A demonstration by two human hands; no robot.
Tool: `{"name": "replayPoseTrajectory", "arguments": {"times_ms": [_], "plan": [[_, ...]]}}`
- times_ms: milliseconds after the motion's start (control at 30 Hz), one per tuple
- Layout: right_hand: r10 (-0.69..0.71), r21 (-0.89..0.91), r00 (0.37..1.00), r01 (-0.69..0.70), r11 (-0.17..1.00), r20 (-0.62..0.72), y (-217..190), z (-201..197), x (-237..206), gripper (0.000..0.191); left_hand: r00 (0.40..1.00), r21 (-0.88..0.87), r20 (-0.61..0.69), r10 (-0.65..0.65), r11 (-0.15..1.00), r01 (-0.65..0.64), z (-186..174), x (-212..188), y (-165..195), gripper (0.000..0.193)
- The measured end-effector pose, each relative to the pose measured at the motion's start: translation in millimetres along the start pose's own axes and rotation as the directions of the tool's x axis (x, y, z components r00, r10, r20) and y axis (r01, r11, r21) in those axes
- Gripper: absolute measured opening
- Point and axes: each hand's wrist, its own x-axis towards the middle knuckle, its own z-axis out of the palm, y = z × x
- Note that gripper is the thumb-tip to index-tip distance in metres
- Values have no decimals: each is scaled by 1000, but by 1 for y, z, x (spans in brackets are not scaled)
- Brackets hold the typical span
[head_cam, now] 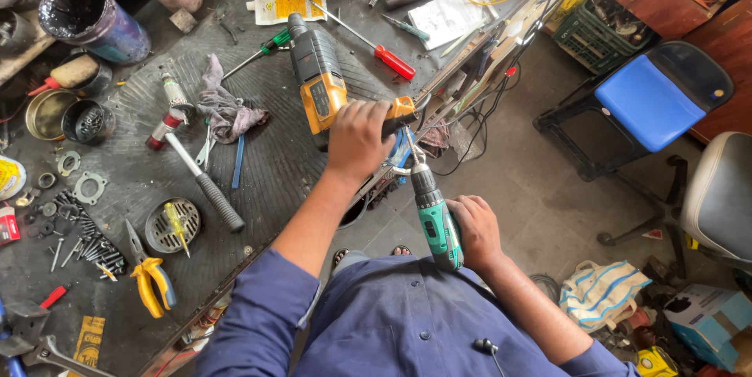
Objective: The person handles a rotary hammer power tool on a cluttered workbench, turning it over and opening its side covers to look inside. They then pick up a cordless drill, plug a cord into a power strip, handle small parts and a box, and wipe the rotary hammer with a rag.
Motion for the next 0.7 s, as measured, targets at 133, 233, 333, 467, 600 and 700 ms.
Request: {"name": "replayPoseTrajectory", "arguments": {"times_ms": [133, 233, 333, 467, 600, 700], "plan": [[-42, 26, 999, 43, 999, -32, 1, 8, -1, 44, 991, -96, 125, -45, 994, 57, 13, 8, -8, 44], [102, 103, 994, -105, 989, 37, 3, 13, -3, 45, 994, -97, 93, -65, 993, 74, 19, 7, -8, 41], [52, 92, 997, -57, 994, 55, 7, 15, -5, 45, 993, -105, 102, -57, 992, 68, 21, 6, -11, 39], [-3, 77, 999, -1, 997, 48, 13, 16, -4, 36, 996, -119, 74, -44, 992, 52, 18, 4, -15, 38], [-8, 72, 998, 3, 997, 61, 12, 18, 0, 31, 997, -124, 51, -59, 990, 65, 17, 3, -16, 38], [-7, 80, 998, 2, 997, 64, 11, 17, 3, 29, 996, -129, 59, -65, 989, 72, 16, 3, -17, 38]]}}
